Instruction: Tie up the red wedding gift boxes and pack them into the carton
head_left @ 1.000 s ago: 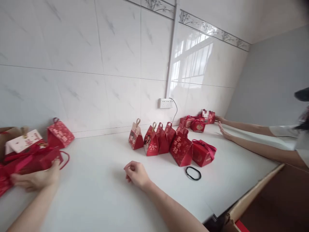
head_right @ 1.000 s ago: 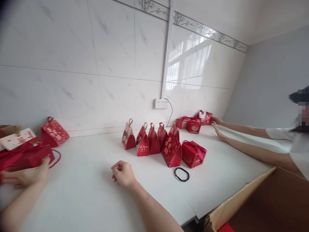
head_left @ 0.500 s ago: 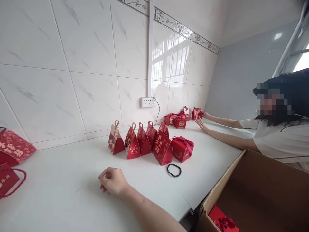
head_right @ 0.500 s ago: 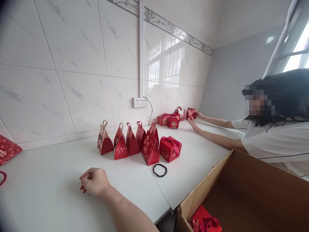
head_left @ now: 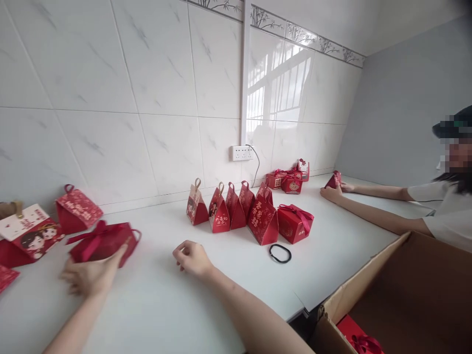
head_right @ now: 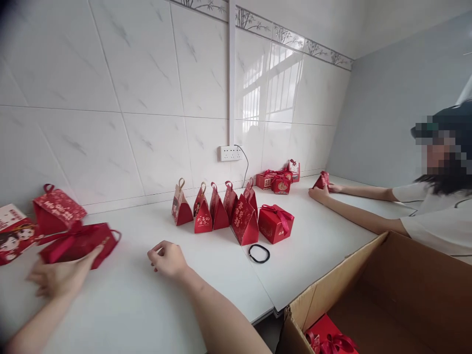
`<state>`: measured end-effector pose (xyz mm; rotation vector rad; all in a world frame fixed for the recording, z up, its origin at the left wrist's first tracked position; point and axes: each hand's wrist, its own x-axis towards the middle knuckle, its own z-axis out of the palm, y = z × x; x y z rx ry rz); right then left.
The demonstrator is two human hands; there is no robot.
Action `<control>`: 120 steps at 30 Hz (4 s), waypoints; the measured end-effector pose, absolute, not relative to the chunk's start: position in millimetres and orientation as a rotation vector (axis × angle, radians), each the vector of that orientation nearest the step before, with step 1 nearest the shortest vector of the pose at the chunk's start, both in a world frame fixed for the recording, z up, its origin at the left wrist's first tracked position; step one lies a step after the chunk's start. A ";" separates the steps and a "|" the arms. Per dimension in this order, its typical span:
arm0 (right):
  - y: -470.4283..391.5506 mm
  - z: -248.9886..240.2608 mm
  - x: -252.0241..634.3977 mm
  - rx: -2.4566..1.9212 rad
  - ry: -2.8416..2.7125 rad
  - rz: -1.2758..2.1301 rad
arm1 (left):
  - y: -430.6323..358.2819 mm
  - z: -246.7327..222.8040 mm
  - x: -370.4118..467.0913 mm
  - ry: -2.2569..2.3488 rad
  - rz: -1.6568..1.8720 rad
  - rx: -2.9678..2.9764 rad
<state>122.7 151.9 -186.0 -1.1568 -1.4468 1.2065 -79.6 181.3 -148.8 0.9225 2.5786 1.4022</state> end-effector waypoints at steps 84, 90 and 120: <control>148.2 -168.0 170.8 -0.861 -1.220 1.260 | 135.5 -158.6 0.0 1.196 1.467 1.244; 147.4 -168.0 170.9 -0.857 -1.223 1.274 | 137.9 -163.0 -2.4 1.181 1.469 1.267; 150.8 -176.0 172.6 -0.900 -1.236 1.303 | 139.5 -169.6 -3.7 1.177 1.470 1.344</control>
